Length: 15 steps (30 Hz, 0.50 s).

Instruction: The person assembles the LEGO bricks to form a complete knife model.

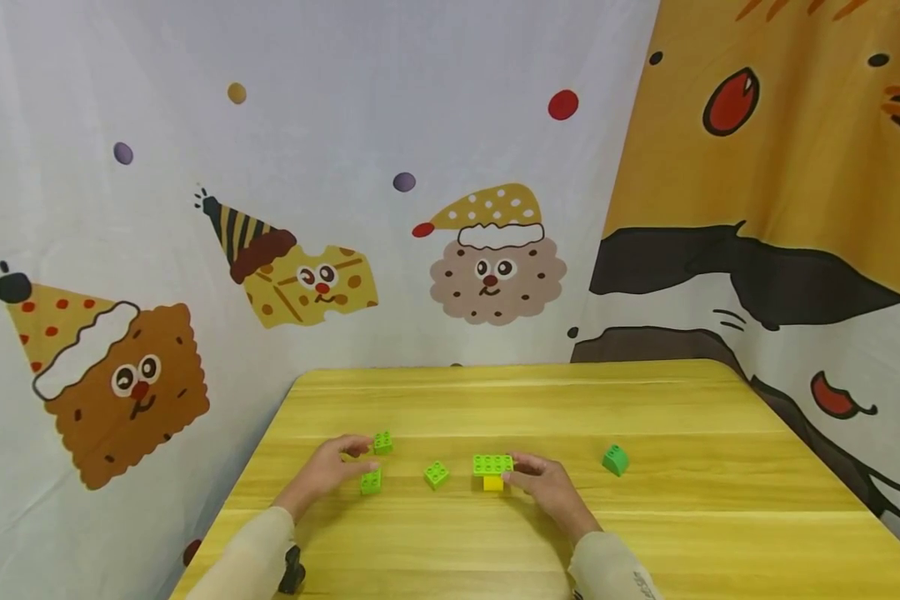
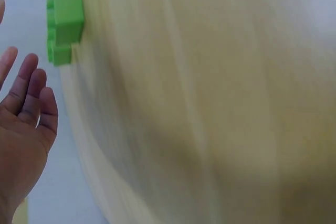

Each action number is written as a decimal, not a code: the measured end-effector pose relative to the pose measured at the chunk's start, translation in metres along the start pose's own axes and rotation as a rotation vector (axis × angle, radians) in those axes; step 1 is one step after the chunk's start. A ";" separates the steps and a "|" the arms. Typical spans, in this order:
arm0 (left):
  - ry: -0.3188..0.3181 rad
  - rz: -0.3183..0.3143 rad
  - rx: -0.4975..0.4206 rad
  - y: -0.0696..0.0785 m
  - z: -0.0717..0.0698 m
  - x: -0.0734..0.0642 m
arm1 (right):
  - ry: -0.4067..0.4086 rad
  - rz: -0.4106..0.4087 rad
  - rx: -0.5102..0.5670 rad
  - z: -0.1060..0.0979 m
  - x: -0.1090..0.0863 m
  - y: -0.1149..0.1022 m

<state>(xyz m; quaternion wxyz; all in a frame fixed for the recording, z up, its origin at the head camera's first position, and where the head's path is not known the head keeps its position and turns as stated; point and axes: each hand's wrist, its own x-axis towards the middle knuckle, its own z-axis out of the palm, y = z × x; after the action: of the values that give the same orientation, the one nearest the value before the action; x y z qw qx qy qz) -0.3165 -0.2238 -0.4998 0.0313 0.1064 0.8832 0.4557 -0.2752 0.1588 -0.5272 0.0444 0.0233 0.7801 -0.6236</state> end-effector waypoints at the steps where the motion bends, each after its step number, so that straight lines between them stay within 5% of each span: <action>1: -0.008 -0.011 -0.010 -0.002 -0.002 -0.001 | 0.001 0.000 -0.003 0.000 0.000 0.000; 15: -0.147 0.004 -0.037 -0.023 -0.007 -0.008 | 0.020 -0.007 0.008 0.000 -0.002 0.000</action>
<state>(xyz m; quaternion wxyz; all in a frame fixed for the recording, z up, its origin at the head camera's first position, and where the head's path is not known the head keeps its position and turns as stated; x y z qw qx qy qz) -0.3137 -0.2442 -0.5151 0.0968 0.1408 0.8698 0.4629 -0.2737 0.1589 -0.5265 0.0345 0.0268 0.7781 -0.6266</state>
